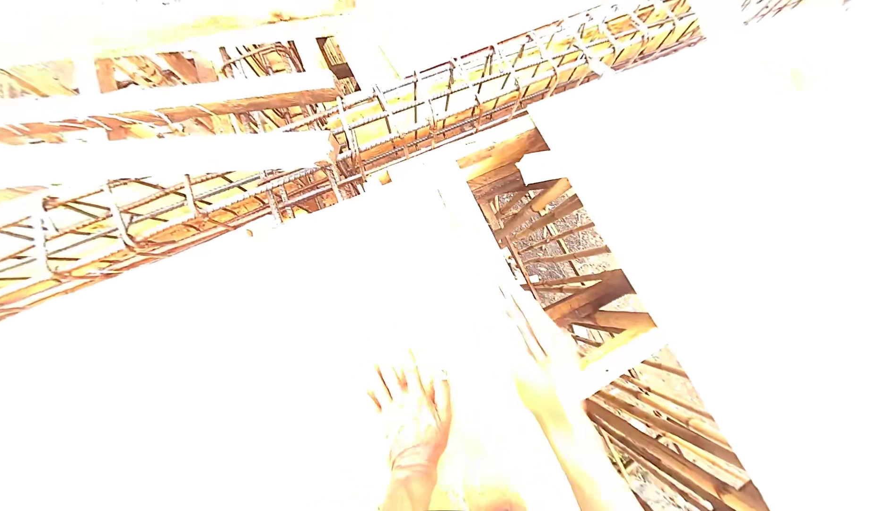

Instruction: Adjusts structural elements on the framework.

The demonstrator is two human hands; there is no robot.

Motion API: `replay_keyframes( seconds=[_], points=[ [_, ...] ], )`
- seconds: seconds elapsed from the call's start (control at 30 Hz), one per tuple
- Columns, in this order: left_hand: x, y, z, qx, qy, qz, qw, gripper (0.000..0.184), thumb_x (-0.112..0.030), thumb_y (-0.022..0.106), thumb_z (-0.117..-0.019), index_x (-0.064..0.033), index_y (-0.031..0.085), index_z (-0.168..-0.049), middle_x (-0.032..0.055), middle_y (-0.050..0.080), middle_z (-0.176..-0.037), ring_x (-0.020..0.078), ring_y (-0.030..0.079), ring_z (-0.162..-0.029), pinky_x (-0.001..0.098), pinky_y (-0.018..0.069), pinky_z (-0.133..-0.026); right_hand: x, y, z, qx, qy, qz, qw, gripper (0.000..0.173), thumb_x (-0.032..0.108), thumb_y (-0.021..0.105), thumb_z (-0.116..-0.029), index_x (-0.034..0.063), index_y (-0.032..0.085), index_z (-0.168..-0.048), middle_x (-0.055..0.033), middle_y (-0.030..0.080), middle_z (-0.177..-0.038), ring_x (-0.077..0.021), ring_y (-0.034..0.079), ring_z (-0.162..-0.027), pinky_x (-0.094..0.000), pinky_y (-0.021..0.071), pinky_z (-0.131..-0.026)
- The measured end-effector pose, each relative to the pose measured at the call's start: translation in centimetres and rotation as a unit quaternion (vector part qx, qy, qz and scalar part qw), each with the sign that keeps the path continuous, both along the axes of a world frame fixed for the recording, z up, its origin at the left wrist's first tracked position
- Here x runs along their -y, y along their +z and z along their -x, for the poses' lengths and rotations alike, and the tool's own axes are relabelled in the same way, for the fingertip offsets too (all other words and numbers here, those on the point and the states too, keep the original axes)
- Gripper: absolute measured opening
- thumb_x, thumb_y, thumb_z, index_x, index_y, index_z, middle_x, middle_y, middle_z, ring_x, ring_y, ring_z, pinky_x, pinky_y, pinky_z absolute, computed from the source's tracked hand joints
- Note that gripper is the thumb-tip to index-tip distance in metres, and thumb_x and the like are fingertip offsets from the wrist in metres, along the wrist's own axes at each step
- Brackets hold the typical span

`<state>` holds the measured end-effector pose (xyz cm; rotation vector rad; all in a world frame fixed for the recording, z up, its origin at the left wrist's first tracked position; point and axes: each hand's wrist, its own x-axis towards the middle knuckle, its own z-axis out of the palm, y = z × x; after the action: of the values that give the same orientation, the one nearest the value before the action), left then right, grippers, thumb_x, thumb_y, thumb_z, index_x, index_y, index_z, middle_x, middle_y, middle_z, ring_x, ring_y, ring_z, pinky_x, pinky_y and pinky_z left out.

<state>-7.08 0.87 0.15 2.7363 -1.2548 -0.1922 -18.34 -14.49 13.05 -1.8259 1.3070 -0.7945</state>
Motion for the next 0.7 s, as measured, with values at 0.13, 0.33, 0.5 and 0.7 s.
replay_keyframes(
  seconds=[0.13,0.33,0.5,0.7],
  points=[
    [0.3,-0.5,0.0,-0.005,0.008,-0.007,1.000,0.081,-0.068,0.027,-0.0960,-0.0140,0.050,-0.152,0.0295,0.040,-0.157,0.0534,0.031,-0.147,0.0698,0.0232,-0.117,-3.7,0.0,4.1,-0.044,-0.004,0.038,0.998,0.038,0.017,0.063,-0.0963,0.0011,0.068,-0.130,-0.0044,0.076,-0.114,-0.0068,0.072,-0.098,-0.0258,0.0614,-0.084],
    [-0.1,-0.1,0.1,0.006,0.002,-0.008,1.000,0.081,-0.068,0.027,-0.0957,-0.0155,0.049,-0.153,0.0287,0.041,-0.157,0.0523,0.030,-0.148,0.0695,0.0234,-0.116,1.7,-2.6,-2.3,0.014,-0.042,-0.036,0.998,0.036,0.025,0.059,-0.1006,0.0168,0.067,-0.135,0.0034,0.075,-0.110,-0.0068,0.071,-0.090,-0.0330,0.0618,-0.076],
    [0.1,-0.6,0.0,-0.001,0.010,-0.008,1.000,0.081,-0.068,0.028,-0.0955,-0.0148,0.051,-0.152,0.0294,0.041,-0.156,0.0532,0.031,-0.147,0.0694,0.0254,-0.116,-4.2,-1.0,4.9,0.005,0.007,0.039,0.999,0.038,0.015,0.062,-0.0966,-0.0030,0.066,-0.130,-0.0062,0.076,-0.109,-0.0080,0.072,-0.094,-0.0267,0.0628,-0.081],
    [-0.2,-0.1,-0.1,0.005,0.007,-0.017,1.000,0.081,-0.068,0.027,-0.0958,-0.0157,0.050,-0.153,0.0293,0.041,-0.156,0.0529,0.031,-0.148,0.0694,0.0235,-0.116,2.8,-2.5,-3.4,0.009,-0.039,-0.070,0.997,0.037,0.025,0.059,-0.1010,0.0180,0.065,-0.137,0.0026,0.073,-0.118,-0.0080,0.070,-0.102,-0.0357,0.0607,-0.087]
  ],
)
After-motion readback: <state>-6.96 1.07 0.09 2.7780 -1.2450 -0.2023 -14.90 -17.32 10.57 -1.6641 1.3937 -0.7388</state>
